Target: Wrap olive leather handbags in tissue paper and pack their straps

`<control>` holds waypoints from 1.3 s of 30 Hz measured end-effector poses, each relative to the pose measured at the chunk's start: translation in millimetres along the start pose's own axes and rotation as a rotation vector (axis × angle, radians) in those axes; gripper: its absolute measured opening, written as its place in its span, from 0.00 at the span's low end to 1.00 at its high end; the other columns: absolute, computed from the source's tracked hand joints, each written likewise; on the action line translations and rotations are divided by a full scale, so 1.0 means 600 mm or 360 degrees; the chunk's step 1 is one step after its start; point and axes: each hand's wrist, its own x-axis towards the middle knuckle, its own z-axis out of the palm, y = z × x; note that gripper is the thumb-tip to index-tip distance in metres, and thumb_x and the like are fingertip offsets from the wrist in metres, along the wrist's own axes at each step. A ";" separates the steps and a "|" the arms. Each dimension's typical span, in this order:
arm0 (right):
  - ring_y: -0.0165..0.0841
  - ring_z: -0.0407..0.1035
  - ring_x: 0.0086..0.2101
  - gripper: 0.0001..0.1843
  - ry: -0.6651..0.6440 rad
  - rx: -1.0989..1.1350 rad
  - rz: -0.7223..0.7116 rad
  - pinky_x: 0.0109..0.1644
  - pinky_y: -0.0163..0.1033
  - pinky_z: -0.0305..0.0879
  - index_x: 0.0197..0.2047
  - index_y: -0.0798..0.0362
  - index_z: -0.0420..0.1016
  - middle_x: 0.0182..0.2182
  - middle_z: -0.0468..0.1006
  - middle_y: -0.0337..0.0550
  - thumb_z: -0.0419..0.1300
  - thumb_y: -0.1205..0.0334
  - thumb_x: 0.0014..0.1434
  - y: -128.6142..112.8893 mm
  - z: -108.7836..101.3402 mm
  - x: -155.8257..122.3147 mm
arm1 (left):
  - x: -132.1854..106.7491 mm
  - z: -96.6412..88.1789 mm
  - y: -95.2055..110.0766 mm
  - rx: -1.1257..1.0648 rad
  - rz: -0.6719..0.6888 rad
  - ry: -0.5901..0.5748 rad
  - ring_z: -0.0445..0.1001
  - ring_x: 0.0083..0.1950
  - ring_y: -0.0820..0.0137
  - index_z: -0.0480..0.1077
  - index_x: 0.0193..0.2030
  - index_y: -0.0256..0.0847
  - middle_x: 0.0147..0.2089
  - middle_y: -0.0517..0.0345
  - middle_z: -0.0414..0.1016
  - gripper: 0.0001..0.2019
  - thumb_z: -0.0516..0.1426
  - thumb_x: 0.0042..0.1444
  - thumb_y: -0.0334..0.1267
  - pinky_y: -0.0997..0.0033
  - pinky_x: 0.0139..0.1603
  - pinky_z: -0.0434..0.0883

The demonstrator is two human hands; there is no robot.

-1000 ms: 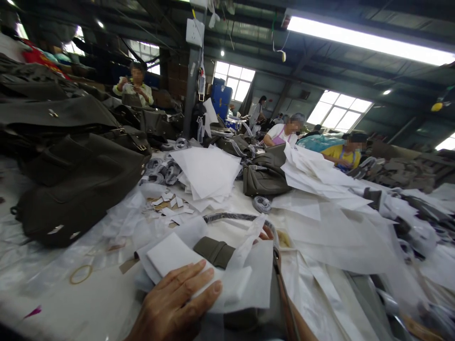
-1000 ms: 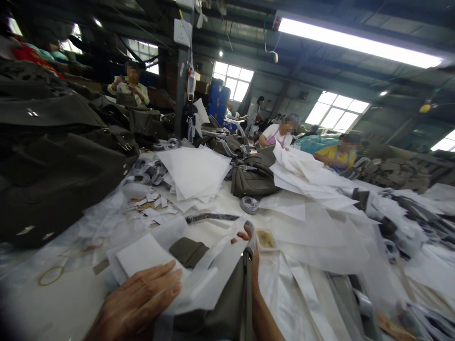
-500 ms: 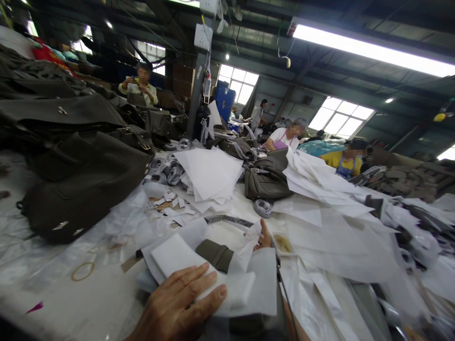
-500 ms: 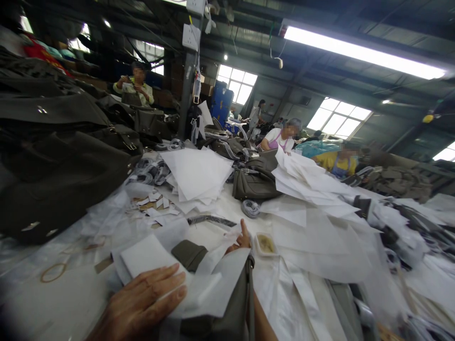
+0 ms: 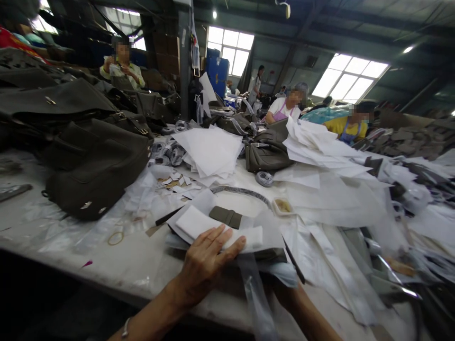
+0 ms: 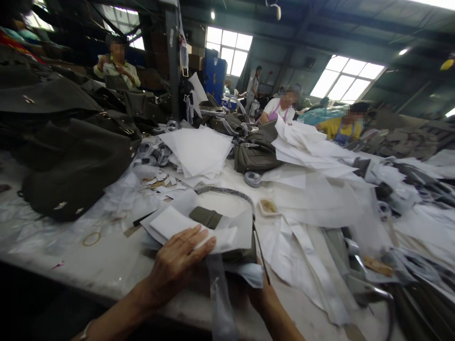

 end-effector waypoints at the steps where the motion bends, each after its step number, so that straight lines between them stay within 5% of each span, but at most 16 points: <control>1: 0.28 0.65 0.21 0.26 0.0006 0.0077 0.0088 0.22 0.34 0.63 0.31 0.55 0.75 0.22 0.73 0.39 0.64 0.37 0.53 0.001 0.006 -0.017 | -0.001 0.003 0.003 0.0016 -0.0002 -0.0027 0.70 0.62 0.62 0.64 0.65 0.47 0.56 0.54 0.75 0.24 0.47 0.65 0.25 0.61 0.59 0.70; 4: 0.20 0.47 0.11 0.29 -0.0038 0.0397 0.0438 0.15 0.30 0.44 0.19 0.54 0.69 0.08 0.56 0.29 0.68 0.35 0.42 -0.011 0.026 -0.054 | -0.004 0.007 0.010 0.0045 -0.0012 -0.0102 0.69 0.63 0.62 0.63 0.66 0.47 0.57 0.53 0.74 0.24 0.46 0.66 0.27 0.60 0.60 0.69; 7: 0.17 0.38 0.08 0.29 -0.0184 0.0572 0.0659 0.12 0.29 0.38 0.15 0.54 0.64 0.05 0.50 0.26 0.68 0.38 0.42 -0.036 0.040 -0.078 | -0.008 0.013 0.018 0.0090 0.0002 -0.0146 0.69 0.62 0.61 0.62 0.67 0.49 0.57 0.52 0.73 0.23 0.45 0.68 0.29 0.60 0.59 0.69; 12: 0.16 0.37 0.08 0.29 -0.0279 0.0683 0.0712 0.11 0.27 0.38 0.16 0.54 0.64 0.06 0.52 0.25 0.68 0.38 0.45 -0.052 0.064 -0.119 | -0.024 0.028 0.035 0.0217 0.0077 -0.0210 0.69 0.62 0.59 0.60 0.68 0.51 0.58 0.49 0.72 0.22 0.46 0.69 0.33 0.57 0.59 0.69; 18: 0.20 0.40 0.07 0.33 -0.0489 0.0509 0.0770 0.11 0.29 0.37 0.17 0.52 0.65 0.05 0.52 0.27 0.60 0.28 0.47 -0.006 0.071 -0.169 | -0.034 0.034 0.044 0.0260 0.0093 -0.0279 0.67 0.63 0.58 0.56 0.69 0.53 0.60 0.48 0.70 0.24 0.47 0.68 0.33 0.55 0.61 0.67; 20: 0.20 0.44 0.09 0.30 -0.0670 0.0170 0.0679 0.13 0.29 0.36 0.21 0.54 0.72 0.07 0.57 0.30 0.60 0.32 0.50 -0.019 0.053 -0.187 | -0.034 0.031 0.045 0.0266 0.0099 -0.0346 0.66 0.64 0.56 0.56 0.70 0.54 0.61 0.48 0.69 0.25 0.48 0.68 0.33 0.54 0.62 0.66; 23: 0.21 0.50 0.13 0.21 -0.0792 -0.0334 0.0531 0.16 0.29 0.40 0.21 0.55 0.76 0.11 0.63 0.32 0.64 0.45 0.53 -0.092 0.019 -0.201 | -0.035 0.023 0.045 0.0257 0.0135 -0.0462 0.64 0.65 0.55 0.54 0.70 0.55 0.63 0.48 0.67 0.26 0.49 0.67 0.34 0.53 0.62 0.65; 25: 0.25 0.58 0.16 0.18 -0.0535 -0.0521 0.0274 0.19 0.30 0.51 0.22 0.52 0.76 0.14 0.68 0.35 0.62 0.49 0.57 -0.157 0.007 -0.193 | -0.035 0.020 0.046 0.0250 0.0144 -0.0512 0.63 0.66 0.54 0.53 0.70 0.55 0.64 0.47 0.66 0.26 0.49 0.67 0.34 0.52 0.62 0.64; 27: 0.30 0.70 0.25 0.13 -0.0187 -0.0717 -0.0307 0.30 0.33 0.65 0.29 0.49 0.80 0.23 0.77 0.38 0.62 0.51 0.59 -0.206 0.009 -0.167 | -0.036 0.020 0.048 0.0244 0.0149 -0.0519 0.63 0.66 0.54 0.54 0.70 0.54 0.64 0.47 0.66 0.26 0.49 0.67 0.34 0.51 0.63 0.64; 29: 0.36 0.75 0.37 0.09 0.0004 -0.0900 -0.0798 0.46 0.38 0.69 0.35 0.47 0.81 0.34 0.81 0.42 0.61 0.55 0.61 -0.226 0.019 -0.131 | -0.038 0.022 0.049 0.0231 0.0152 -0.0520 0.61 0.67 0.53 0.56 0.70 0.52 0.66 0.48 0.64 0.25 0.49 0.67 0.34 0.50 0.63 0.63; 32: 0.41 0.75 0.45 0.06 0.0014 -0.1187 -0.1072 0.57 0.47 0.66 0.40 0.47 0.81 0.41 0.82 0.45 0.62 0.61 0.61 -0.201 0.030 -0.081 | -0.038 0.019 0.050 0.0200 0.0151 -0.0578 0.59 0.68 0.52 0.57 0.69 0.50 0.70 0.51 0.58 0.26 0.50 0.66 0.32 0.49 0.65 0.61; 36: 0.44 0.73 0.51 0.16 0.0034 -0.1282 -0.1090 0.59 0.50 0.67 0.50 0.46 0.78 0.48 0.81 0.46 0.66 0.61 0.57 -0.137 0.018 -0.060 | -0.026 -0.008 0.051 -0.0007 0.0093 -0.0823 0.52 0.71 0.48 0.51 0.72 0.47 0.71 0.48 0.57 0.33 0.56 0.61 0.35 0.43 0.66 0.58; 39: 0.45 0.73 0.53 0.20 0.0061 -0.1262 -0.1135 0.60 0.51 0.67 0.52 0.46 0.77 0.50 0.80 0.47 0.67 0.63 0.55 -0.107 0.006 -0.065 | -0.003 -0.031 0.055 -0.0210 -0.0022 -0.1012 0.51 0.72 0.47 0.56 0.69 0.44 0.68 0.46 0.61 0.34 0.61 0.58 0.45 0.42 0.67 0.58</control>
